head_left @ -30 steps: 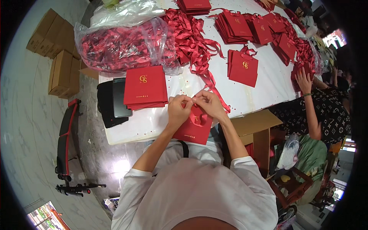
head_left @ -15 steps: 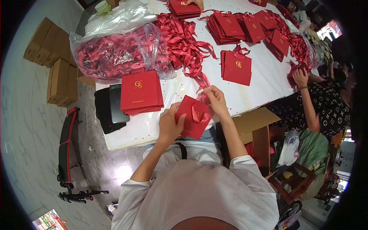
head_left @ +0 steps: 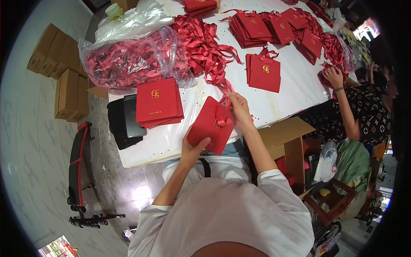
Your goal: The person attaches ribbons to gift pouches and ties them into bows by hand.
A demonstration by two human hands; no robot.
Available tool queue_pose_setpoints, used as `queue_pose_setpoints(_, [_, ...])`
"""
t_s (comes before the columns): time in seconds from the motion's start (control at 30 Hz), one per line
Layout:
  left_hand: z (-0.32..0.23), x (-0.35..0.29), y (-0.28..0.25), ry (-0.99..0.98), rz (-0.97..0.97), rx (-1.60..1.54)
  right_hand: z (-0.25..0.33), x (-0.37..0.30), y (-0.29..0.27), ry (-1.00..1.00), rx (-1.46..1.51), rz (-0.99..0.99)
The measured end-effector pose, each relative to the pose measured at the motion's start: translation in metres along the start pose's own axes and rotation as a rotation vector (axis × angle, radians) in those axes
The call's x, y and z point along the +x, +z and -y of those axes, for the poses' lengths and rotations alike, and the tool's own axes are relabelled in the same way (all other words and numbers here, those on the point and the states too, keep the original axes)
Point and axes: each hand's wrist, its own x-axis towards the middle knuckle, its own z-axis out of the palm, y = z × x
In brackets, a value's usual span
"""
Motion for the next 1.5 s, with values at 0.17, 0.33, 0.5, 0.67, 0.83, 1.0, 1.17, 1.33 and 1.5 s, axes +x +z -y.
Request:
queue_pose_setpoints(0.17, [0.007,-0.006,0.001,0.095,-0.038,0.177,0.008,0.022,0.001,-0.199,-0.103,-0.163])
queue_pose_setpoints(0.33, [-0.013,-0.013,-0.005,0.091,-0.045,0.218,0.018,0.029,-0.017,-0.141,-0.229,-0.100])
queue_pose_setpoints(0.5, [-0.037,-0.003,0.002,0.575,-0.159,0.587,0.030,0.011,-0.038,-0.230,-0.341,0.011])
queue_pose_setpoints(0.67, [-0.027,-0.008,0.007,0.713,-0.042,1.109,0.056,-0.043,-0.045,-0.248,-1.117,0.209])
queue_pose_setpoints(0.83, [0.021,-0.008,0.017,0.646,0.153,1.427,0.042,-0.058,-0.052,-0.515,-1.349,0.147])
queue_pose_setpoints(1.0, [0.030,-0.004,0.013,0.589,0.206,1.338,0.063,-0.069,-0.035,-0.331,-0.605,0.172])
queue_pose_setpoints(1.17, [0.025,0.005,0.011,0.567,0.208,1.289,0.114,-0.096,-0.033,-0.183,-0.038,0.345])
queue_pose_setpoints(1.33, [0.023,0.032,0.005,0.604,0.155,1.122,0.121,-0.102,-0.038,-0.171,-0.069,0.714])
queue_pose_setpoints(1.5, [0.013,0.063,0.011,0.672,0.072,1.233,0.064,-0.078,-0.012,-0.118,-0.647,0.370])
